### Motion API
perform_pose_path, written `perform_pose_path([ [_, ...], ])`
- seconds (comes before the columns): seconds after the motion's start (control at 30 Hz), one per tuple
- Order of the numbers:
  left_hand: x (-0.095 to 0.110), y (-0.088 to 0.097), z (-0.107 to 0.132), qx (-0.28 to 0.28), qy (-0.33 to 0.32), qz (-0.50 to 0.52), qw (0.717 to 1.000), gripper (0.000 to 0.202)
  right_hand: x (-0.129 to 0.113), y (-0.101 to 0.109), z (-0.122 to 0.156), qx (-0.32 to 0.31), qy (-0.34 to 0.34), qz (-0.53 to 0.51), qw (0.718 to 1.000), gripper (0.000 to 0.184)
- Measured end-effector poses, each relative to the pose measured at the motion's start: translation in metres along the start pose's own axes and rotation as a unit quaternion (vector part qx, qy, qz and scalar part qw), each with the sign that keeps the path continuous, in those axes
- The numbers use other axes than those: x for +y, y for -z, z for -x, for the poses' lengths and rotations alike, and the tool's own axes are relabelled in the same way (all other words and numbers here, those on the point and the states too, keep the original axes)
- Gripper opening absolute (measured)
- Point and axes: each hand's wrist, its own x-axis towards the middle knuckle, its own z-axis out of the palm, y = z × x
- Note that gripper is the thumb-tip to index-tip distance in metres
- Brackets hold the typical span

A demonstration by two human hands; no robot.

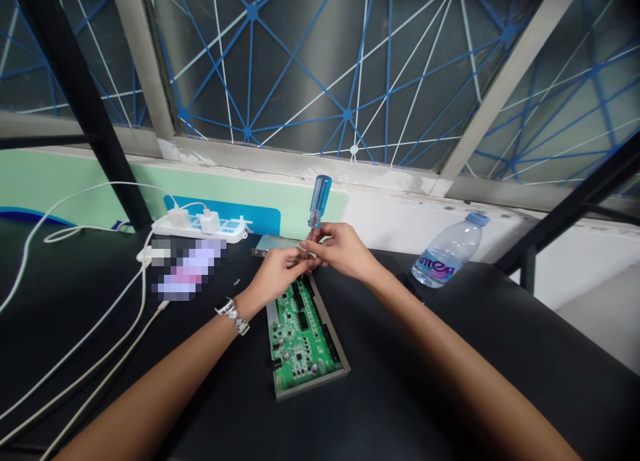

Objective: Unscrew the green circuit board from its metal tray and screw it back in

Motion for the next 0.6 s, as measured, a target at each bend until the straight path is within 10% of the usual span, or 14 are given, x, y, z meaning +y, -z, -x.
perform_pose_path([
  [0.6,-0.003,0.012,0.003,0.006,-0.033,-0.097,0.995,0.018,-0.005,-0.002,0.000,-0.058,-0.009,-0.061,0.996,0.015],
])
